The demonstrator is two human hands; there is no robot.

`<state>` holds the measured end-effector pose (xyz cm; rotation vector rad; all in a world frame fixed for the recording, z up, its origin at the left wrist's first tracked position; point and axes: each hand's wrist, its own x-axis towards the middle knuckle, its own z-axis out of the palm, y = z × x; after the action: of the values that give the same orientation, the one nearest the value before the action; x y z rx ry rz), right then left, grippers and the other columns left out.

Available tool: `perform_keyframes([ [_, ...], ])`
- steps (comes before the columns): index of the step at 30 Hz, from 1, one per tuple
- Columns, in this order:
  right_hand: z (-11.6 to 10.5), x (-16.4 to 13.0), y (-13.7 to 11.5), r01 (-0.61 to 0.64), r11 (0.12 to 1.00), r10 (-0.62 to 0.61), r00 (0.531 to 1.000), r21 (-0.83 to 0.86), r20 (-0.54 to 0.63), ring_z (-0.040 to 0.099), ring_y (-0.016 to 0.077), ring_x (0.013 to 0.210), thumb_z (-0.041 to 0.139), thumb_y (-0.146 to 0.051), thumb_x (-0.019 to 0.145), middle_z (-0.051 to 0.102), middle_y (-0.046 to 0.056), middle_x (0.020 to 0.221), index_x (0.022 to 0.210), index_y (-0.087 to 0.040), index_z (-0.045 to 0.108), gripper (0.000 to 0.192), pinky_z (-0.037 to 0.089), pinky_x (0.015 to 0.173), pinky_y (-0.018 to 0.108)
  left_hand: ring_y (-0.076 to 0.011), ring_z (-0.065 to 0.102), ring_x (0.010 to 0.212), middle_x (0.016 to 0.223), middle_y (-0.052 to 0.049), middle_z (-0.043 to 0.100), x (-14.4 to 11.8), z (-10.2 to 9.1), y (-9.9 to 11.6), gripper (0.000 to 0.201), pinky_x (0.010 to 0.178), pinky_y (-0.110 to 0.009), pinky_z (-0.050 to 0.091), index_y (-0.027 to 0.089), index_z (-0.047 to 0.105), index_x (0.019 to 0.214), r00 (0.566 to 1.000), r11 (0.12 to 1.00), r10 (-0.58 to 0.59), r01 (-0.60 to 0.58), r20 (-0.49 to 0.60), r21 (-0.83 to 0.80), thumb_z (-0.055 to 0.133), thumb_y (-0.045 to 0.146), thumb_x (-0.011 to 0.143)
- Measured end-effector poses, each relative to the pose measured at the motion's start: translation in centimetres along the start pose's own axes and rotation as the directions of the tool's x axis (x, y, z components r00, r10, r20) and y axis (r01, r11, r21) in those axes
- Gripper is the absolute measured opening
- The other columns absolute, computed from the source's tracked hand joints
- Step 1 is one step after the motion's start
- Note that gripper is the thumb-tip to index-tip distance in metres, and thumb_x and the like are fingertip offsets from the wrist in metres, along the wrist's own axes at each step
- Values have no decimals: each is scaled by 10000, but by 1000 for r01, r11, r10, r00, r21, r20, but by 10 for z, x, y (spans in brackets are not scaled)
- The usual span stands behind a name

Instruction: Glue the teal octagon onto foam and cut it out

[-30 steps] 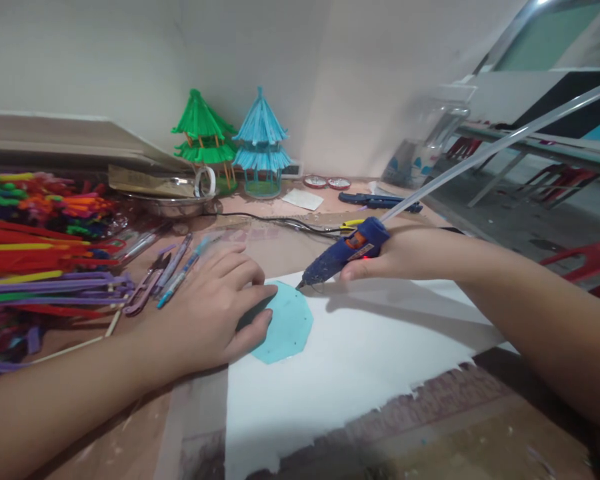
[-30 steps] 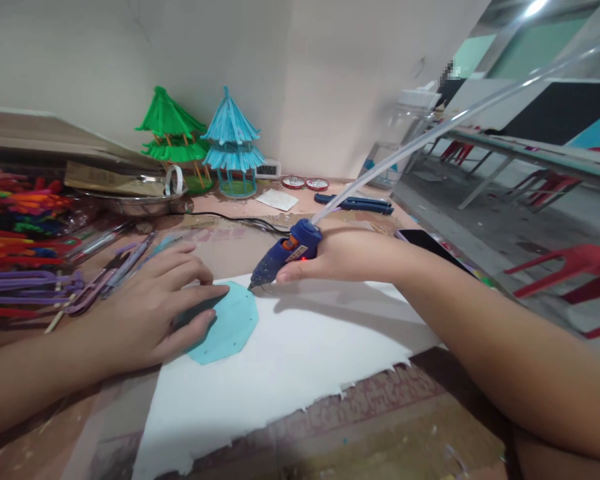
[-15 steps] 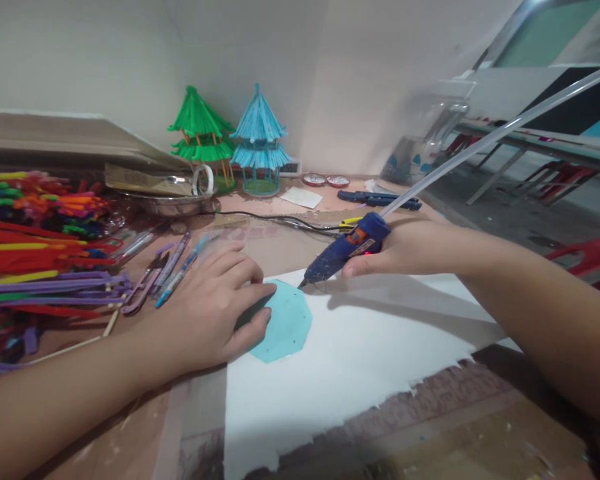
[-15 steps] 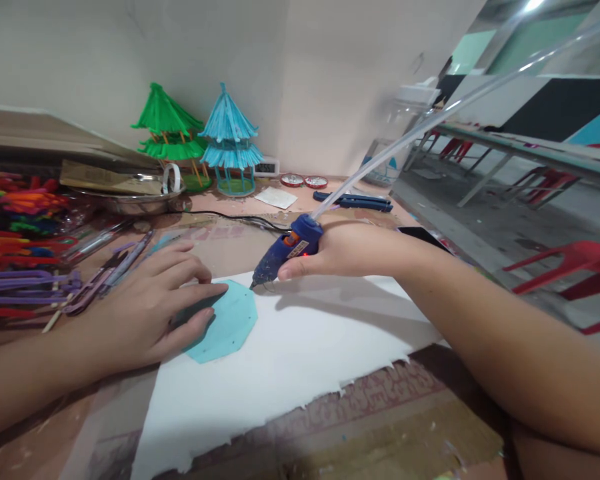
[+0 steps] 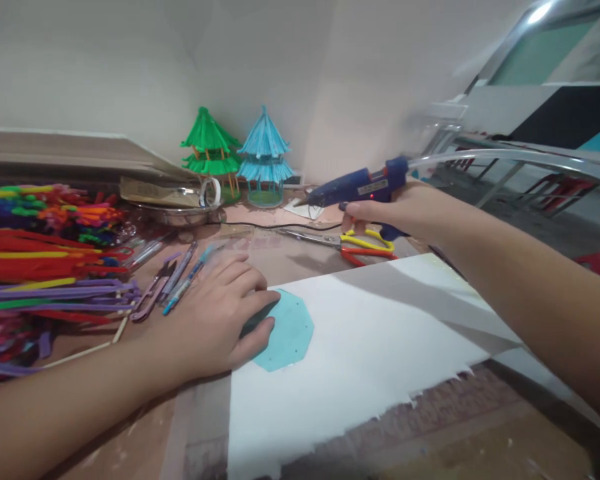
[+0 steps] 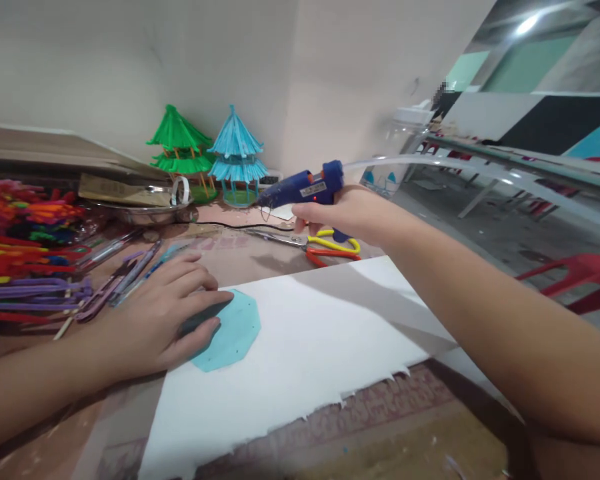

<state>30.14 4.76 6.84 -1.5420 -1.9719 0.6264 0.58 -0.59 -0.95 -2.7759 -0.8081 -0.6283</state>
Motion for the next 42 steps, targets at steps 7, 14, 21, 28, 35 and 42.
perform_keyframes([
  [7,10,57,3,-48,991,33,992,-124,-119,590,145,649,768,-413,780,694,10,752,949,-195,732,278,453,554,253,-277,617,935,912,-104,668,-1,0,0,316,1023,-559,452,153,740,1026,1000,1000,3,-3,-7,-12,466,282,937],
  [14,32,108,49,-201,966,175,971,-161,-162,589,120,576,706,-377,867,728,70,783,916,-126,717,256,471,555,243,-268,627,924,897,-92,669,-2,-1,1,285,1051,-555,432,165,738,1022,999,1000,-5,4,-38,-21,488,258,921],
  [21,34,111,64,-165,925,137,985,-342,-103,693,151,792,616,-361,941,776,81,1028,1138,-152,713,302,504,675,215,-263,625,921,908,-90,670,-1,-1,0,287,1069,-565,411,161,732,1035,1000,999,-11,11,-10,-39,489,268,926],
  [28,24,70,42,-131,740,45,988,-659,-146,671,361,1063,689,-209,857,735,249,1071,957,-74,756,181,472,865,377,-280,614,950,911,-101,660,-2,0,0,303,1039,-560,432,153,741,1028,1000,999,-6,6,-12,-33,473,255,932],
  [35,48,-8,11,407,760,-455,890,-507,31,641,216,826,557,-222,941,727,86,850,872,-171,718,183,442,729,308,-284,598,978,964,-111,653,-1,-1,0,316,1082,-553,382,146,734,1077,999,999,-16,18,40,-36,499,295,927],
  [42,83,-50,13,749,615,-770,638,-249,19,548,159,677,483,-65,909,659,37,722,942,-165,695,237,400,635,283,-322,544,1008,1019,-119,608,1,0,0,371,915,-539,451,185,711,1190,993,996,-60,67,104,-63,498,319,917],
])
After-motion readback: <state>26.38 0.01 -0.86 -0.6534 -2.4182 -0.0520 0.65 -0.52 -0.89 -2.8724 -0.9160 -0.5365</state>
